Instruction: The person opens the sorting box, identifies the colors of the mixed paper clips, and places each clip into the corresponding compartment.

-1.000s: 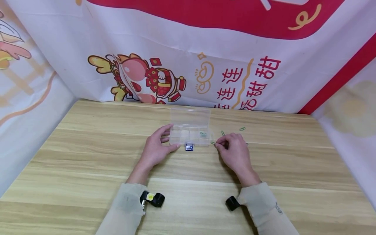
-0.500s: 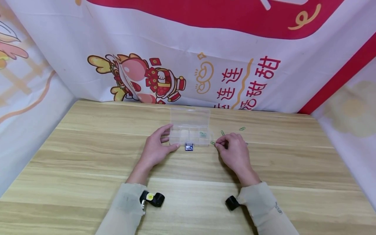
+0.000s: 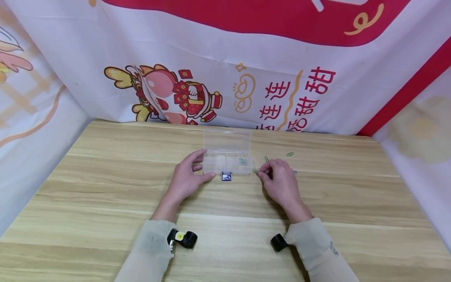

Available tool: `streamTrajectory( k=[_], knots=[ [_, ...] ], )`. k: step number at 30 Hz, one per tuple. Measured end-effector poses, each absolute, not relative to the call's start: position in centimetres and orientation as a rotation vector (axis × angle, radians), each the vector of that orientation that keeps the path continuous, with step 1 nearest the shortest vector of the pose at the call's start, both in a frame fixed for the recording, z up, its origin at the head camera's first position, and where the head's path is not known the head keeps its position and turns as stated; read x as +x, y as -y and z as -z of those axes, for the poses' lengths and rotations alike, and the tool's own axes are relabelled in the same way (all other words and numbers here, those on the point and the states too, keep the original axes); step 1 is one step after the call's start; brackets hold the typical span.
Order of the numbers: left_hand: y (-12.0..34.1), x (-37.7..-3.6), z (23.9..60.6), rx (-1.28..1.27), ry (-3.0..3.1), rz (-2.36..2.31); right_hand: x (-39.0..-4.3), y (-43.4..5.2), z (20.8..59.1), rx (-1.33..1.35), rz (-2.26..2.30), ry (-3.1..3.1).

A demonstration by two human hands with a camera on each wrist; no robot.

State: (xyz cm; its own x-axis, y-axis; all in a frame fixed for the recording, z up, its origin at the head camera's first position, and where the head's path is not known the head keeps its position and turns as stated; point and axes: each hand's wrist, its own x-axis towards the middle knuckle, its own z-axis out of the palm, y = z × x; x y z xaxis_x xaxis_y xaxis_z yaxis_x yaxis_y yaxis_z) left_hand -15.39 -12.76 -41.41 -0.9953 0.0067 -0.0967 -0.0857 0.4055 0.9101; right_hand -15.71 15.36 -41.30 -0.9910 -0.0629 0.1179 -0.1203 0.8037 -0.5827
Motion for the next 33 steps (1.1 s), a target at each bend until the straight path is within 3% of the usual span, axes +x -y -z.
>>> streamTrajectory(
  k=[33],
  knots=[
    [12.7, -15.4, 41.3, -0.079, -2.562, -1.662, -16.4, -17.3, 39.6, 0.035, -1.373, 2.729]
  ],
)
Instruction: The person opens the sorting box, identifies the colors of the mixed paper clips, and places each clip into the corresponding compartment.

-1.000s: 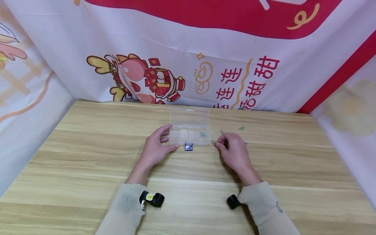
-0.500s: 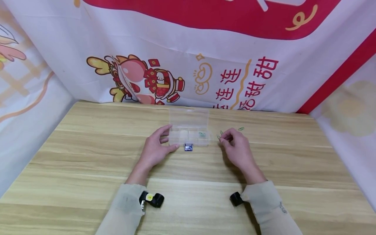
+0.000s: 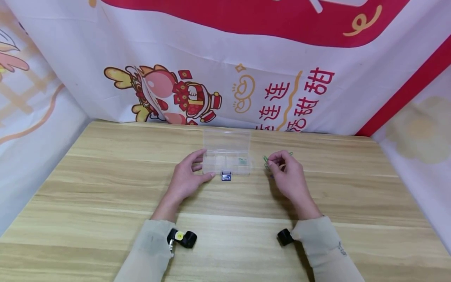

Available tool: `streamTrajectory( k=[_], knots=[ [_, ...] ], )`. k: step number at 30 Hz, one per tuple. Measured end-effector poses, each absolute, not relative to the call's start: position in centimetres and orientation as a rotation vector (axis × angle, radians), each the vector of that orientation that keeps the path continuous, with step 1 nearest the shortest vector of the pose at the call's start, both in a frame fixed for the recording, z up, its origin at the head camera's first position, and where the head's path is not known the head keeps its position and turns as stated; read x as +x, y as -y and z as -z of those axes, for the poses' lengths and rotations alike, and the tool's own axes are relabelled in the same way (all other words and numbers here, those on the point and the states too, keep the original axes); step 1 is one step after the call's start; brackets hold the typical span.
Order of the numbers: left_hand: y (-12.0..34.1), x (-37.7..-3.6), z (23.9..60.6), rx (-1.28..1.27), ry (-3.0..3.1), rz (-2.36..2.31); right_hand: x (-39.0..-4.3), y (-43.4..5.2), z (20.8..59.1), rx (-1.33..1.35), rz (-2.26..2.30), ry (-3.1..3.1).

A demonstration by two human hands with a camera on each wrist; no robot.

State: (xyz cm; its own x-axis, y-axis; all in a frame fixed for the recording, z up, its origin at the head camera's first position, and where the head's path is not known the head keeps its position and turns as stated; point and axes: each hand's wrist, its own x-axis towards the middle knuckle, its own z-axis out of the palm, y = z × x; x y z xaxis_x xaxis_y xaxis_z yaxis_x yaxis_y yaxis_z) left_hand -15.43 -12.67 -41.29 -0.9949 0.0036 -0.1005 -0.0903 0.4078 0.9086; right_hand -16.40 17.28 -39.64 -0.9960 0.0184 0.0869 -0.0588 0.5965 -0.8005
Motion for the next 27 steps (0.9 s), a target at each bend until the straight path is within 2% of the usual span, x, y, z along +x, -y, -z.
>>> streamTrajectory(
  k=[27],
  knots=[
    [12.85, -15.44, 41.43, -0.067, -2.564, -1.676, -16.81, -16.37, 38.95, -0.217, -1.720, 2.675]
  ],
)
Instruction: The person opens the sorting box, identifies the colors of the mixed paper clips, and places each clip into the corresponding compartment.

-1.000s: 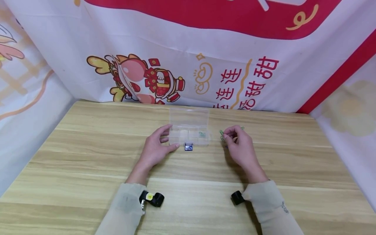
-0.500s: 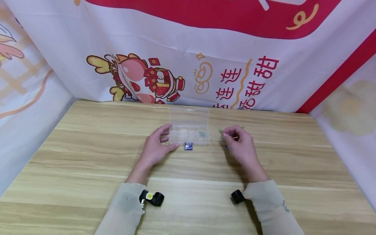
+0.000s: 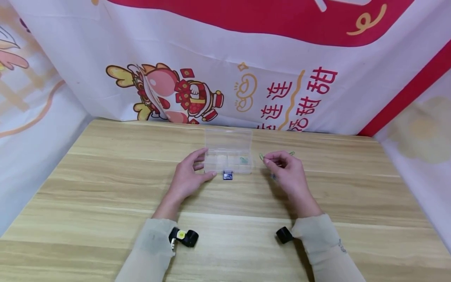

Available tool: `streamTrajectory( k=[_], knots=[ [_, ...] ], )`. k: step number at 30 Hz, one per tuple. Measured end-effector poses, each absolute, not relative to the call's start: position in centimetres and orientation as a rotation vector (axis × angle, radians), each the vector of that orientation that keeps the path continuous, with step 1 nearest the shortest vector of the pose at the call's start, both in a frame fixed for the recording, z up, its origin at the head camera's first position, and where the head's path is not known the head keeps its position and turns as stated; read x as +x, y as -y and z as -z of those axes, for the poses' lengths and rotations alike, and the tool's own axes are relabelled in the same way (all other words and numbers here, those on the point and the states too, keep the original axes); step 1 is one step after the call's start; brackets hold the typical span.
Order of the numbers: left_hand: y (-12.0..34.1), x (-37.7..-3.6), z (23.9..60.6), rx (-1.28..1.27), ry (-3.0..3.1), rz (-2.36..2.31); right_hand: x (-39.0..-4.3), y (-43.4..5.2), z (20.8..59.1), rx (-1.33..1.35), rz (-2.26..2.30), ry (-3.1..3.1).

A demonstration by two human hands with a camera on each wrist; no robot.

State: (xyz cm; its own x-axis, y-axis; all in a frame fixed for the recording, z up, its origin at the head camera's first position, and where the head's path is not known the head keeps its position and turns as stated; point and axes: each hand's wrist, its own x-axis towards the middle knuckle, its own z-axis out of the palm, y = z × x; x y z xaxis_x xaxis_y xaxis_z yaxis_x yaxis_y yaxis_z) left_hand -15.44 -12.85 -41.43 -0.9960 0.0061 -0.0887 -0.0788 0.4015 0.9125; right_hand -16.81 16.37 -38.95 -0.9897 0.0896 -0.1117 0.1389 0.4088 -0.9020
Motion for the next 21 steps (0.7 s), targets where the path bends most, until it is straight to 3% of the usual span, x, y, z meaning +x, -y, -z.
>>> streamTrajectory(
  k=[21],
  knots=[
    [12.7, -15.6, 41.6, -0.072, -2.574, -1.667, -18.8, -13.0, 39.9, 0.165, 1.640, -2.615]
  ],
)
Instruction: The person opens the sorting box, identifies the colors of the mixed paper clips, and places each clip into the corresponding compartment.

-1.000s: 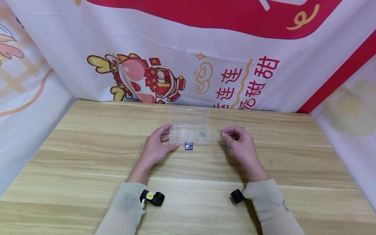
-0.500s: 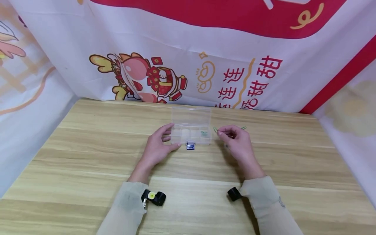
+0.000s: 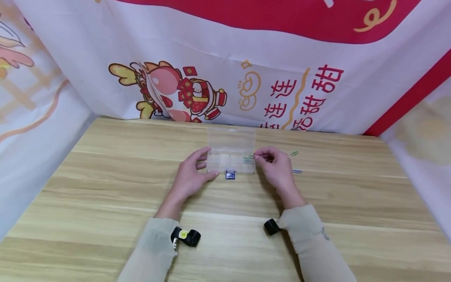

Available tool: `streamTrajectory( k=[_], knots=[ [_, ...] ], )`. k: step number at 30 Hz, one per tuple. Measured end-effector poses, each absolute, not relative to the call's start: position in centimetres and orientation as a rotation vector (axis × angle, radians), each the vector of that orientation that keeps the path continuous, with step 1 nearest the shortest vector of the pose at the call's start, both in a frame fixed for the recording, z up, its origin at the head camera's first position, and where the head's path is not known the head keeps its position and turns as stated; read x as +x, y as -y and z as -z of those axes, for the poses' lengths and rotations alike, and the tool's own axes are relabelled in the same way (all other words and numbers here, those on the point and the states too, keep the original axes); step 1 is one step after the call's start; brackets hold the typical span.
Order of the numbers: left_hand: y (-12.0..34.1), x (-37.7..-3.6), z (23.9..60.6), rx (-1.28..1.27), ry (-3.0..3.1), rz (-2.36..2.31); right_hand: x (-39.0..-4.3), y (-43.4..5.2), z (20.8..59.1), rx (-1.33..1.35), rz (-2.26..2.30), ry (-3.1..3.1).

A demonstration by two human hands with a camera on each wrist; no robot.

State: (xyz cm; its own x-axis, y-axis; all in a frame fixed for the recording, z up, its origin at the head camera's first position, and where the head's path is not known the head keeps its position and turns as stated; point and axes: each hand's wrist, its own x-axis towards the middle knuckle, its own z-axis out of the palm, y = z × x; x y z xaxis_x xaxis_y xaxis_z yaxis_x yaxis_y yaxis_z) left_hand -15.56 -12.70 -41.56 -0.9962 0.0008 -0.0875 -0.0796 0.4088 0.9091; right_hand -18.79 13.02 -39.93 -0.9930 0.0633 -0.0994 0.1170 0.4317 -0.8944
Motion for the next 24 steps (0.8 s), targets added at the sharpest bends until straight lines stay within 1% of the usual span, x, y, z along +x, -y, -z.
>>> streamTrajectory(
  k=[19, 24],
  knots=[
    [12.83, -15.51, 41.56, -0.054, -2.567, -1.673, -18.72, -12.49, 40.02, 0.101, 1.621, -2.701],
    [12.79, -15.52, 41.51, -0.038, -2.564, -1.665, -18.68, -12.51, 40.11, 0.122, 1.626, -2.699]
  ],
)
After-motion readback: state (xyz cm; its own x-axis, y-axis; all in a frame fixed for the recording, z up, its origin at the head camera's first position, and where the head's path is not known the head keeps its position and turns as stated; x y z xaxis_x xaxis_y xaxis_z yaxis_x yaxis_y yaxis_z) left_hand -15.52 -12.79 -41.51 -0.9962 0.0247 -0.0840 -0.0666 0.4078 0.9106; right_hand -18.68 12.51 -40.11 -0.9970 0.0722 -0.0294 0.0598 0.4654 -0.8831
